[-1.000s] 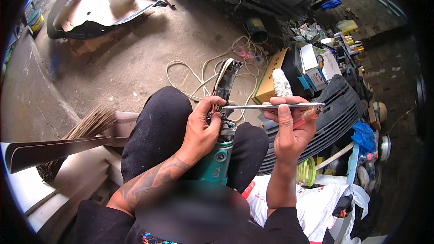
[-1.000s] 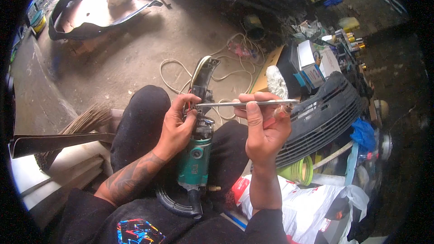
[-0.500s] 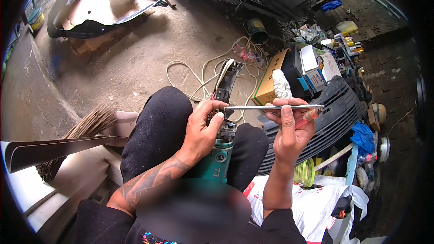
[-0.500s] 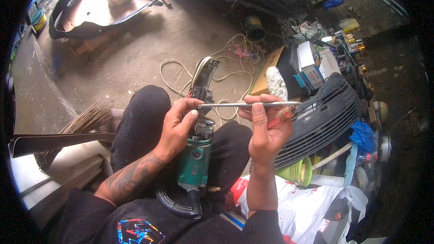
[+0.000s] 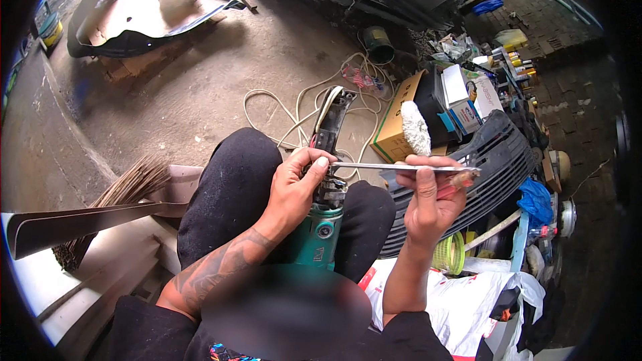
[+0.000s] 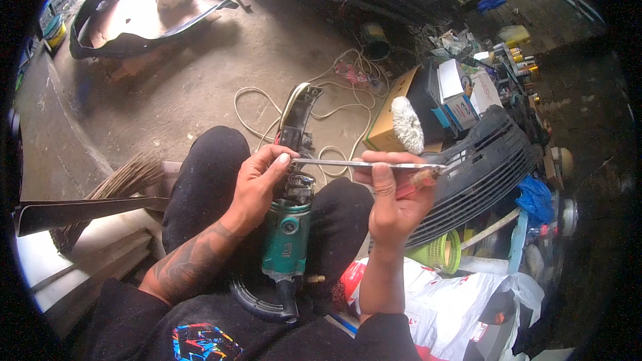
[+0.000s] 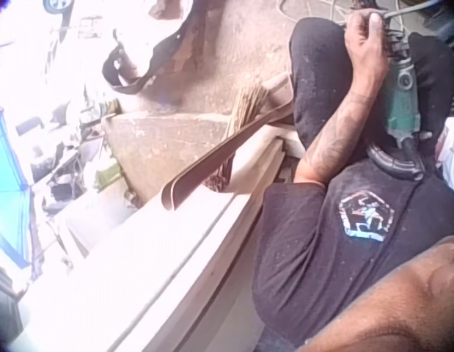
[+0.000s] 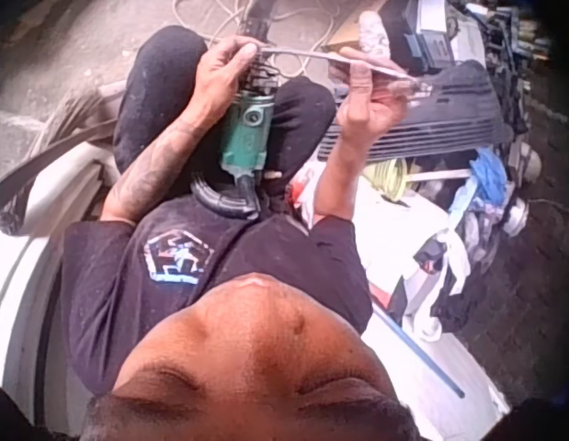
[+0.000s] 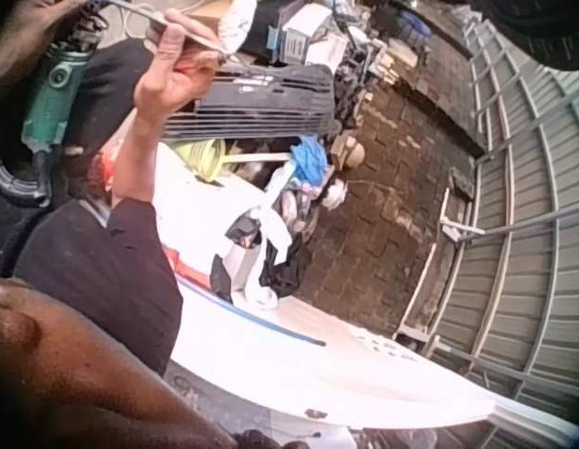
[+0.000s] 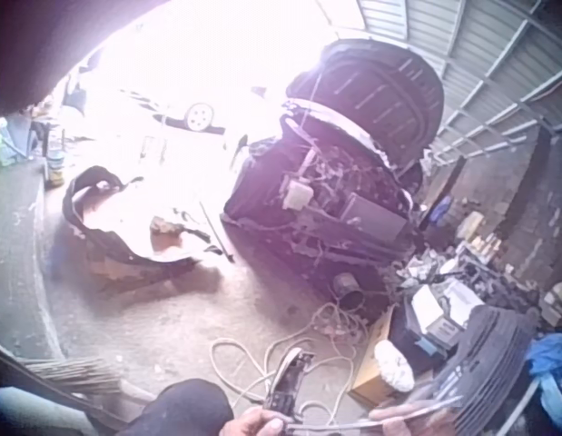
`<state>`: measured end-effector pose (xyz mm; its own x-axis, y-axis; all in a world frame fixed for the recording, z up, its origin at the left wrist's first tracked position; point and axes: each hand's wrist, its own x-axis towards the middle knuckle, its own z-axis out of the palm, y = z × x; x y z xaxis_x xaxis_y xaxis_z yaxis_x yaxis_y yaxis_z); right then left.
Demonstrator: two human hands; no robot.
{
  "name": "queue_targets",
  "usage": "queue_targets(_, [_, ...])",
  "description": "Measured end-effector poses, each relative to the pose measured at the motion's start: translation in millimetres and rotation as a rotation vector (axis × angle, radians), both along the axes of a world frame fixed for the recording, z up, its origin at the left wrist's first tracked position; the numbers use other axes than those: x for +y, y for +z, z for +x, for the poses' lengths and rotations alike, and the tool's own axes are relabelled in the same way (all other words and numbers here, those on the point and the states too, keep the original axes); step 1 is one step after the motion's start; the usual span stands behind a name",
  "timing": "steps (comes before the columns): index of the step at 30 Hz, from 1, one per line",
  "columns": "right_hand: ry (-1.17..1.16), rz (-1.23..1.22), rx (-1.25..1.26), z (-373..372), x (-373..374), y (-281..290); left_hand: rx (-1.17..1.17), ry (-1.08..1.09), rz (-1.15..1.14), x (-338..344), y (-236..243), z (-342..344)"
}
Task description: The person repairs a power tool by hand using a screwdriver. They manipulate wires and internal components within the tool's handle and then use the screwdriver to secure a small white component.
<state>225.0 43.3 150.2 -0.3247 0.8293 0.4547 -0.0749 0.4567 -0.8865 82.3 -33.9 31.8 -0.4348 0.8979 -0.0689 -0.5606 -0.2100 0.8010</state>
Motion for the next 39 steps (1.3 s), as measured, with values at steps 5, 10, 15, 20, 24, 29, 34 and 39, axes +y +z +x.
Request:
queue_targets(5, [-0.061, -0.107, 0.095, 9, -8, -27, -0.19, -0.1, 0.008, -2, 11, -5])
queue_targets(10, [-0.123, -0.117, 0.175, 13, -15, -40, -0.243, -0.125, -0.009, -3, 13, -8])
queue_targets(15, [-0.1, -0.109, 0.212, 9, -21, -46, -0.3, -0.152, -0.013, -4, 14, -8])
queue_targets(20, [-0.145, -0.103, 0.247, 7, -25, -48, -0.299, -0.147, -0.003, -4, 14, -8])
queue_targets(24, [-0.15, -0.083, 0.256, 6, -27, -46, -0.237, -0.111, 0.002, -3, 11, -7])
queue_targets(29, [-0.163, 0.024, 0.189, 5, -32, -42, -0.236, -0.091, -0.02, -2, 13, -5])
queue_targets(34, [-0.088, 0.206, 0.092, 3, -43, -36, -0.236, -0.087, -0.017, -3, 13, -7])
queue_targets(39, [0.084, 0.631, -0.156, 15, -43, -35, -0.314, -0.13, -0.029, -5, 17, -10])
